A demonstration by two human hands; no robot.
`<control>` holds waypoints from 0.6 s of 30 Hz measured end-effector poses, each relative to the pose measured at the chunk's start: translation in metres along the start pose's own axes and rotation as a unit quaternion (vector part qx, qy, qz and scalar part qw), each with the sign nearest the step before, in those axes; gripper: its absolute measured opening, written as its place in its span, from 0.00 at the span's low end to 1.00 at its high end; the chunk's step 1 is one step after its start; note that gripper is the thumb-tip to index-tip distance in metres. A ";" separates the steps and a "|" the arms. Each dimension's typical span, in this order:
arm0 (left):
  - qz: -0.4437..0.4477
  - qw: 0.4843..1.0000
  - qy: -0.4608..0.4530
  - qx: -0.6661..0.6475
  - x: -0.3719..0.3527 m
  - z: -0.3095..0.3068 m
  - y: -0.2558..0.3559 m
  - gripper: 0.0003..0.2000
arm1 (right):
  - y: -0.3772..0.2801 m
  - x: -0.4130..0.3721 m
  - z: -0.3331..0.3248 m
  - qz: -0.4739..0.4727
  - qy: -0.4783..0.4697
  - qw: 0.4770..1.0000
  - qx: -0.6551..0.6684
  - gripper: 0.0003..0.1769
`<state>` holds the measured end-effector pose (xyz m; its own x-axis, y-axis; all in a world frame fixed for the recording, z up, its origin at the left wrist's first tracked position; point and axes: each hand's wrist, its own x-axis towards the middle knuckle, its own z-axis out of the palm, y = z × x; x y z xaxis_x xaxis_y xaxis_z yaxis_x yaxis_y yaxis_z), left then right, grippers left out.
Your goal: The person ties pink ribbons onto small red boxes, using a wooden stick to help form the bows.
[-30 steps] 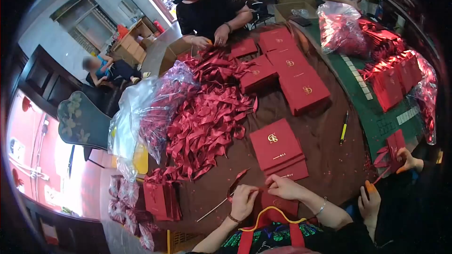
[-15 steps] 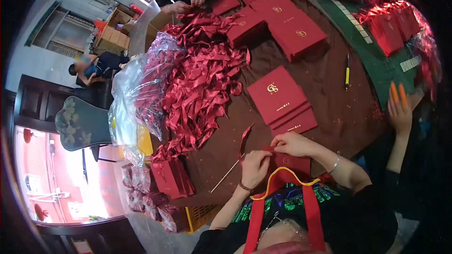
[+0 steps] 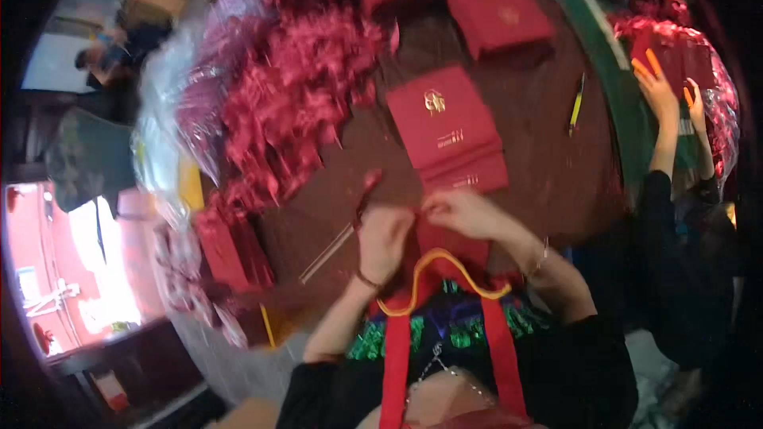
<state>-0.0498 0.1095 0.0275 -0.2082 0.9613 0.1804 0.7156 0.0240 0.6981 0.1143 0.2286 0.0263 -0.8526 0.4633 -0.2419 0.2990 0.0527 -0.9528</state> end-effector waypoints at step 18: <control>-0.037 0.999 0.012 0.009 -0.006 0.013 0.002 0.04 | 0.005 -0.001 0.002 0.133 -0.034 0.990 0.030 0.16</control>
<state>-0.0385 0.1077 0.0185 -0.2767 0.9497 0.1464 0.7098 0.0993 0.6974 0.1155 0.2267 0.0210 -0.7749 0.3925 -0.4954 0.4921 -0.1172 -0.8626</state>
